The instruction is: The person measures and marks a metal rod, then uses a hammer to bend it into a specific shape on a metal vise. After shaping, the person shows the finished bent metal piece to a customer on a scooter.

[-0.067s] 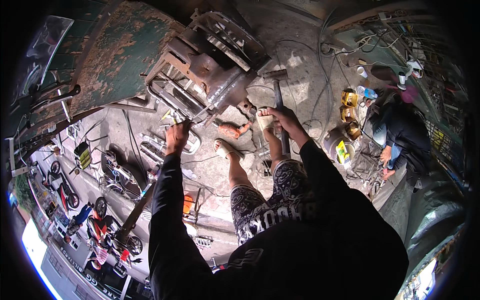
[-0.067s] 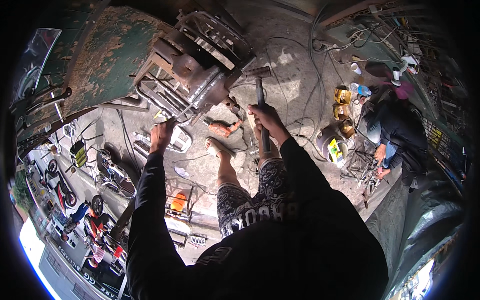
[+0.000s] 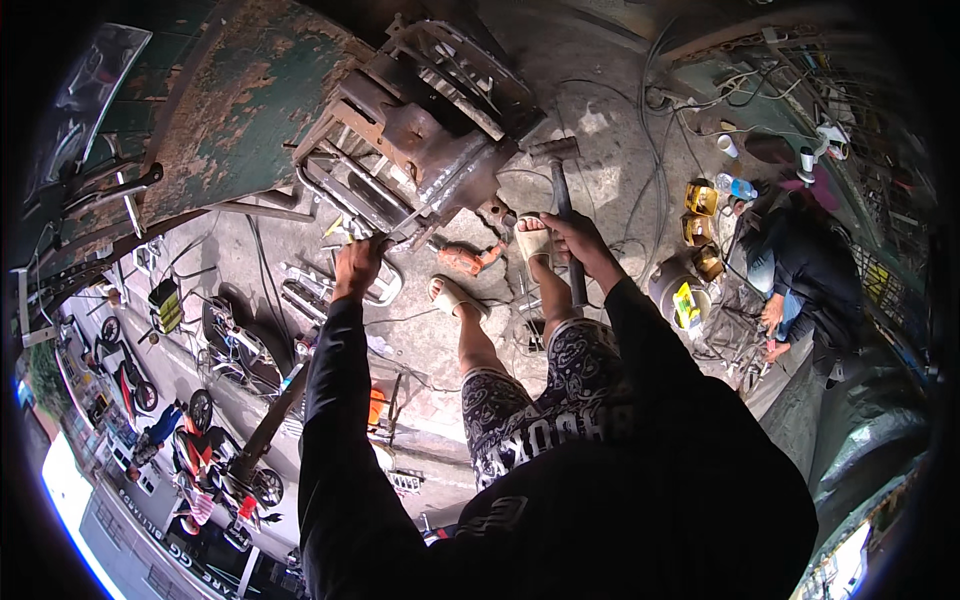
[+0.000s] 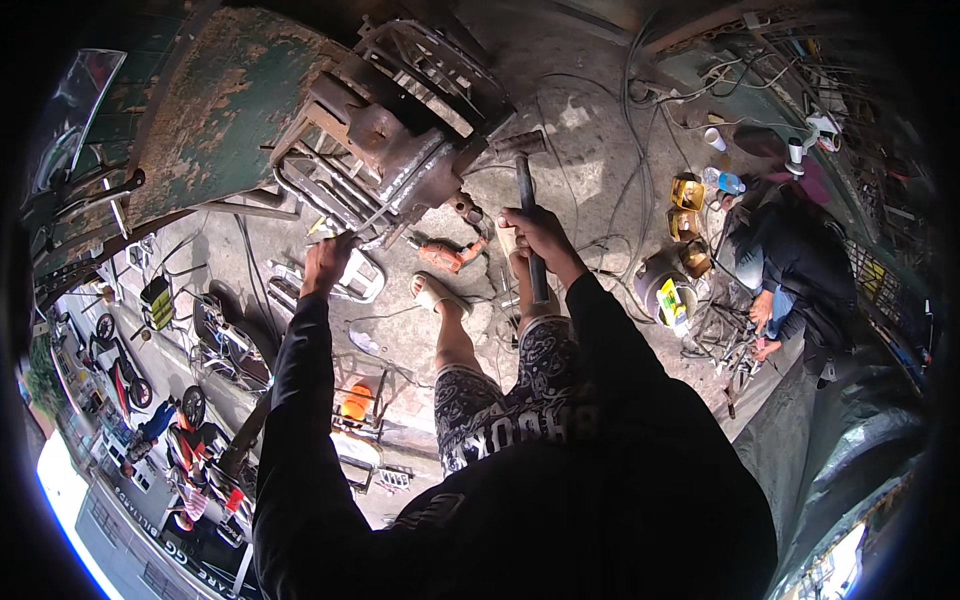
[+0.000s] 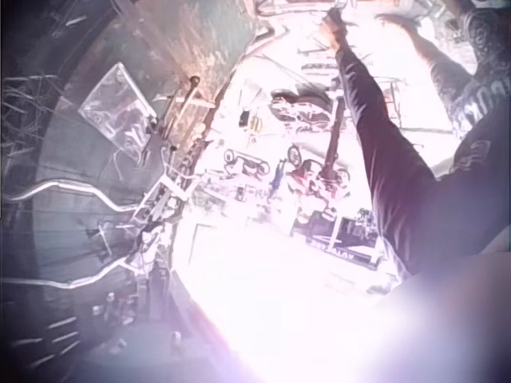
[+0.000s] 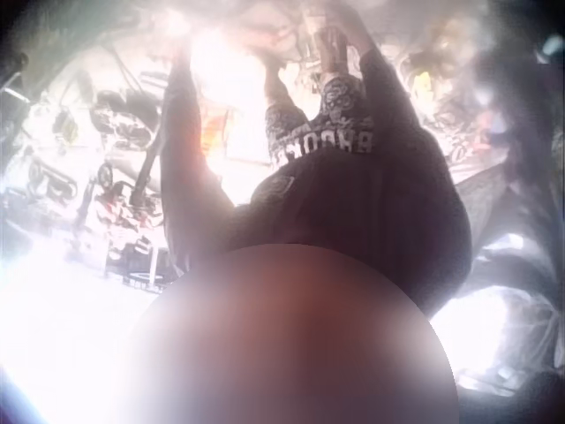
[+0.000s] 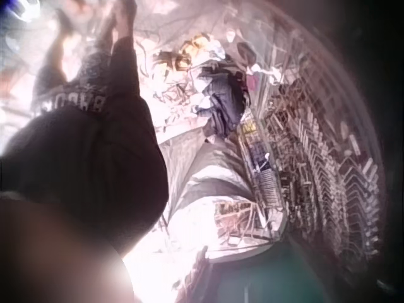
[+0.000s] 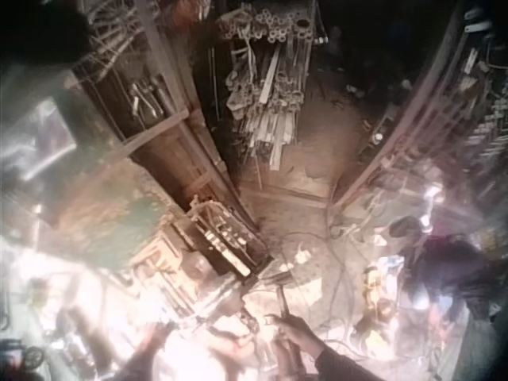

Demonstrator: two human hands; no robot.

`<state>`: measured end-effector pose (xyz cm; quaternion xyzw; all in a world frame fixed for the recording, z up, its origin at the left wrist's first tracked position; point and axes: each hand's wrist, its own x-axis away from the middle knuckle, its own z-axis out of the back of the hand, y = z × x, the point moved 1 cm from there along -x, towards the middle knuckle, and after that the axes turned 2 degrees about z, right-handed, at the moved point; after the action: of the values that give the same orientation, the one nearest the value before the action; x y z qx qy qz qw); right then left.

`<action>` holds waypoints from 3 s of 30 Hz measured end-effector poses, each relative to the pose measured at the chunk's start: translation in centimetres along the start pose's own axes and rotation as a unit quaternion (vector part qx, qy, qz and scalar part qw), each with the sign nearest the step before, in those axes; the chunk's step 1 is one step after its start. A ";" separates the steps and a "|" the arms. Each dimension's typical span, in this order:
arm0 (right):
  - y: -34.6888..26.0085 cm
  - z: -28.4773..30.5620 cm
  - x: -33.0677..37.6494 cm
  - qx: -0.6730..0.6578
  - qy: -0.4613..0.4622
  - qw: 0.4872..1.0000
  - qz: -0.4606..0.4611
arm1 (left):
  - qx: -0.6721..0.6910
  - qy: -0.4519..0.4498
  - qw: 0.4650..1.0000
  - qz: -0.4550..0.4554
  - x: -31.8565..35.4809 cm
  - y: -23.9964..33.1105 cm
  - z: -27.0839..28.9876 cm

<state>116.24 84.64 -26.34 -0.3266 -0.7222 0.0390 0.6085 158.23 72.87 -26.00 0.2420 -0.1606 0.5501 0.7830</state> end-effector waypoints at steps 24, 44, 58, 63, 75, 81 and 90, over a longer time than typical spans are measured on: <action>7.0 0.3 12.0 0.491 0.087 0.799 0.336 | 0.152 0.004 0.941 0.304 27.9 -11.1 -12.6; 10.0 -21.8 -6.5 0.592 0.087 0.703 0.385 | 0.222 0.229 0.798 0.511 36.7 3.5 -8.1; 9.3 -8.4 10.9 0.286 0.100 0.940 0.159 | 0.425 0.082 0.900 0.060 17.0 13.0 -10.4; 6.2 -3.9 9.7 0.316 0.125 0.906 0.253 | 0.435 0.111 0.886 0.111 6.9 17.6 -14.0; -1.3 -9.3 8.5 0.459 0.128 0.798 0.370 | 0.429 0.082 0.879 0.193 4.9 17.8 -17.0; -1.9 -10.6 7.5 0.497 0.140 0.811 0.273 | 0.438 0.127 0.872 0.178 4.7 18.0 -17.6; -1.1 -10.1 8.8 0.429 0.160 0.805 0.377 | 0.390 0.085 0.896 0.195 5.7 17.6 -15.3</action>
<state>124.54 84.92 -15.73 -0.2804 -0.3445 0.5185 0.7306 143.41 90.75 -32.18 0.4444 0.0900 0.7289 0.5130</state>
